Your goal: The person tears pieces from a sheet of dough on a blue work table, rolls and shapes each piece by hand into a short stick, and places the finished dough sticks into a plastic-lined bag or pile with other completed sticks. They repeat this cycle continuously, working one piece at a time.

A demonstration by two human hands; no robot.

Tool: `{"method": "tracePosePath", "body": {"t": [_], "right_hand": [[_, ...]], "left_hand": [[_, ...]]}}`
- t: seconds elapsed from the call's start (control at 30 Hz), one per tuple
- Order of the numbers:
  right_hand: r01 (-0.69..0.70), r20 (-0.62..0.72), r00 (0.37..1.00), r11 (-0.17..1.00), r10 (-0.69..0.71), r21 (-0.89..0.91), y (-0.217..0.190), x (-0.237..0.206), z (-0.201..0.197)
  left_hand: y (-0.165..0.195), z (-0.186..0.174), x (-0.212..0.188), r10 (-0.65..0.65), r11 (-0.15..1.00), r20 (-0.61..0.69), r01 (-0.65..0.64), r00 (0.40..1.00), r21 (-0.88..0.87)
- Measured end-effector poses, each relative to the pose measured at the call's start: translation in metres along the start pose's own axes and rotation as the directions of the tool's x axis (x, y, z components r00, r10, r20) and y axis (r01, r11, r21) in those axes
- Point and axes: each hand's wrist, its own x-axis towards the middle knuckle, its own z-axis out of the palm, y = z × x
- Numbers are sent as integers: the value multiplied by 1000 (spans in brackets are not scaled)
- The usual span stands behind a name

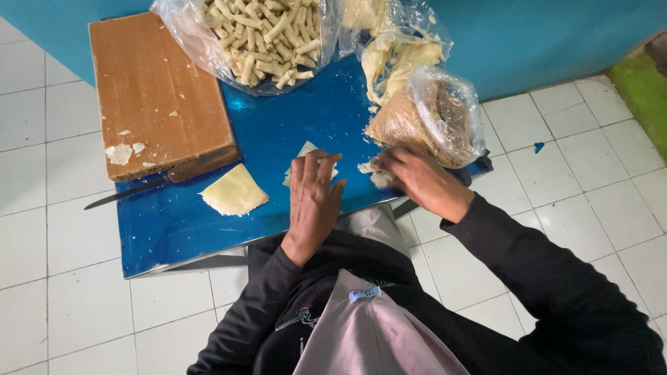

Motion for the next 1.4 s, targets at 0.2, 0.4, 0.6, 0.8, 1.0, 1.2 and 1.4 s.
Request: {"method": "tracePosePath", "body": {"t": [0.2,0.4,0.6,0.8,1.0,1.2,1.4], "right_hand": [[-158,-88,983,987,160,33,7,4,-12],[-205,-188,958,975,219,87,-8,-9,-26],[-242,-189,945,960,266,140,-14,-20,-12],[-209,-235,943,970,234,126,-11,-12,-11],[-353,-212,899,920,384,170,-1,-9,-39],[-402,23,823,554,567,729,19,-2,-36],[-234,99,821,173,562,957,3,15,0]], "left_hand": [[2,12,-2,14,999,54,-12,998,-43],[5,16,-1,36,998,74,-33,997,-47],[8,26,3,50,991,93,-38,994,-131],[7,64,20,61,979,129,-34,990,-203],[4,73,24,92,963,120,-58,988,-263],[12,61,24,-127,816,167,199,978,-543],[5,64,18,-277,456,323,420,905,-785]]}}
